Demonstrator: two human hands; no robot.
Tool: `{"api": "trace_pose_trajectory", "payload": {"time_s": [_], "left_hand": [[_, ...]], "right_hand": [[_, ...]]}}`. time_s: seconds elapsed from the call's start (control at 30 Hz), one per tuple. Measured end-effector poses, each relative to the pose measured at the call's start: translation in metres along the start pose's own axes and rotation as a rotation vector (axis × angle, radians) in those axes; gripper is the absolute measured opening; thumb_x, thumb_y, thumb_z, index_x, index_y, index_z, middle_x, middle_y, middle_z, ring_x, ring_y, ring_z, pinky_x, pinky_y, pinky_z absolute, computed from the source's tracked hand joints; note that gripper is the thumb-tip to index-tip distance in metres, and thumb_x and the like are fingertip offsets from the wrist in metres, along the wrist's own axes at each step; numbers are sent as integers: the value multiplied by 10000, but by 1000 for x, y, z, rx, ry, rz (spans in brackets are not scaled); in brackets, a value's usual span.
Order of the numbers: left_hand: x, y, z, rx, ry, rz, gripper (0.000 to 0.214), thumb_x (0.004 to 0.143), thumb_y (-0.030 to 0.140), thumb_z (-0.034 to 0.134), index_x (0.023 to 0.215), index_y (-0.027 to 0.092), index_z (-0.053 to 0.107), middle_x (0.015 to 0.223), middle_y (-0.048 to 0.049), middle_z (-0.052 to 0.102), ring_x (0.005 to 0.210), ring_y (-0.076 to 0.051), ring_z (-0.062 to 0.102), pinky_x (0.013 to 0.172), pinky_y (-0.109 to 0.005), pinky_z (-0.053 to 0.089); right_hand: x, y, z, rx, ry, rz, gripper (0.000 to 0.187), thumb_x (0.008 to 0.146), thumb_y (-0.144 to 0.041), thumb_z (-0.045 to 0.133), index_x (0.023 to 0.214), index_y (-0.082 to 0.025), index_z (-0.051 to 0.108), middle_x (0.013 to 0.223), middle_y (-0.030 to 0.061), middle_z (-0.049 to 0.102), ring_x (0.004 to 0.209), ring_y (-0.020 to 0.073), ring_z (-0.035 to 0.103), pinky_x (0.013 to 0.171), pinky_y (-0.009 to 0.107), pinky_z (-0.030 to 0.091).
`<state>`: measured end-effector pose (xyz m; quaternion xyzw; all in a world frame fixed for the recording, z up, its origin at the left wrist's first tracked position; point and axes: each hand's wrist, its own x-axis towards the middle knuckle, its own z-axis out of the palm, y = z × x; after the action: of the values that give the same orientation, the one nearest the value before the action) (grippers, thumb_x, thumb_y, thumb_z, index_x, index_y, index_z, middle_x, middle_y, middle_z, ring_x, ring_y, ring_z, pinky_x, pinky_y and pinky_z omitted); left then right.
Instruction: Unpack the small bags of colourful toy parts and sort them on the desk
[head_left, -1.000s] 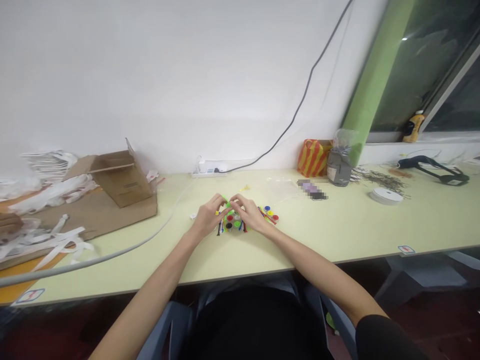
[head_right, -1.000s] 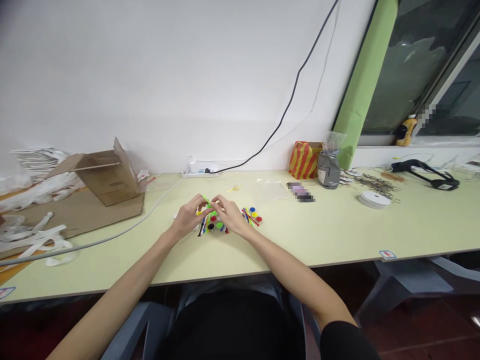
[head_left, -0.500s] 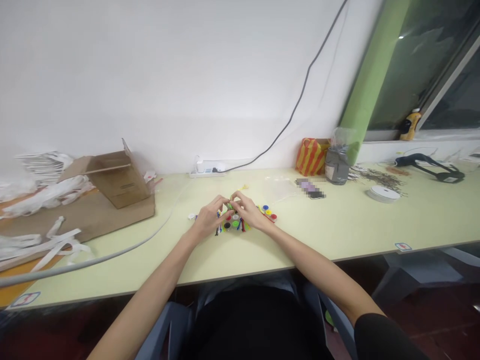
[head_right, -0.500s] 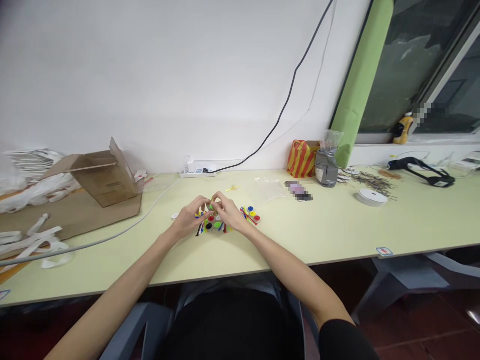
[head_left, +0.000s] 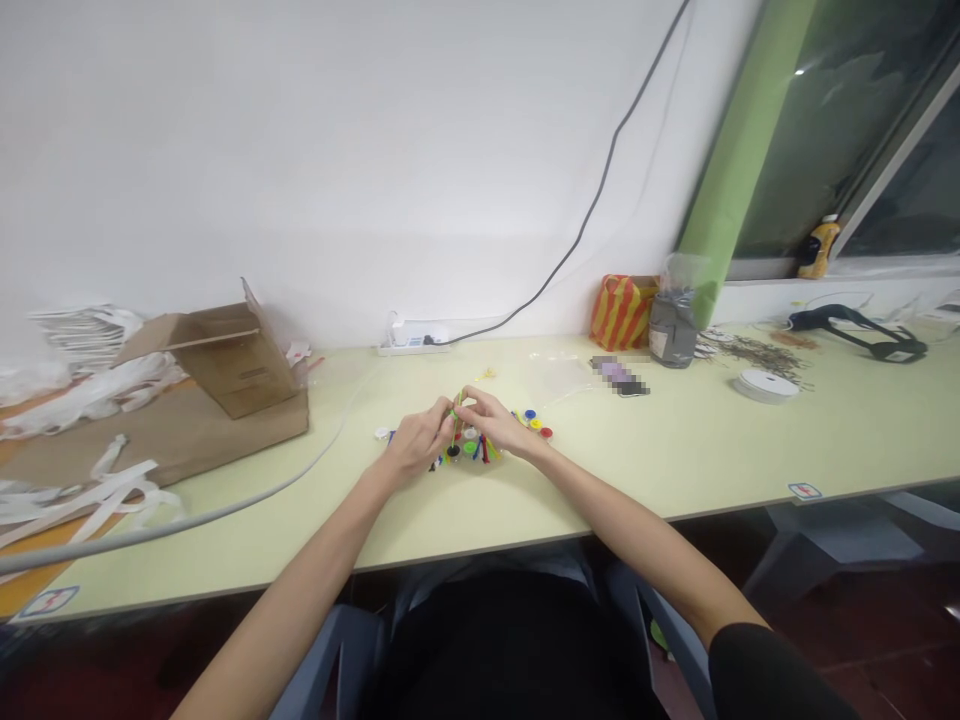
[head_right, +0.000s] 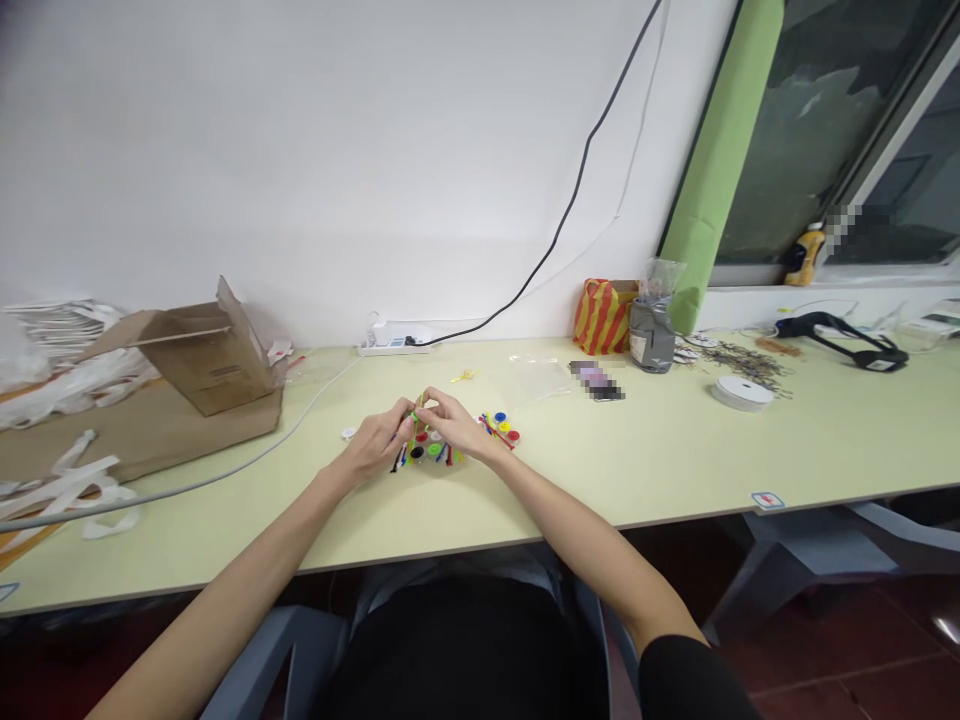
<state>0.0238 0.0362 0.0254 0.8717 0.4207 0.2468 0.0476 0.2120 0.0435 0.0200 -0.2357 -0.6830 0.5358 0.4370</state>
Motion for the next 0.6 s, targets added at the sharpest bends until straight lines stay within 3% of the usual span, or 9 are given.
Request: {"api": "trace_pose_trajectory", "payload": {"time_s": [0.17,0.37,0.5,0.6], "left_hand": [[2,3,0,36,-1,-18,268,1015,453,326,1024,224,465,737,2,605,612,-183,567,623,-271,345],[1,4,2,-30,16,-11,218,1011,336,280,935,231,455,707,7,588,600,-174,547,631,-281,361],[1,-8,-5,-56,141,-40,241,1013,342,292,975,221,496,679,26,511,597,-157,501,648,-280,389],[4,-25,-18,-53,328,3,224,983,390,433,1019,202,548,898,-40,570,807,-172,552,767,-300,447]], "right_hand": [[-2,-1,-1,34,-23,4,371,877,-553,627,924,-229,452,736,-14,619,659,160,629,589,249,473],[-1,-5,-1,115,-76,-40,379,862,-535,651,838,-218,446,631,-43,543,600,137,539,645,276,442],[3,-4,-10,102,10,-80,350,850,-501,655,832,-218,451,571,-54,512,543,128,468,611,274,391],[6,0,-18,82,146,-96,330,841,-494,638,843,-221,453,565,-42,542,562,141,495,609,275,393]]}}
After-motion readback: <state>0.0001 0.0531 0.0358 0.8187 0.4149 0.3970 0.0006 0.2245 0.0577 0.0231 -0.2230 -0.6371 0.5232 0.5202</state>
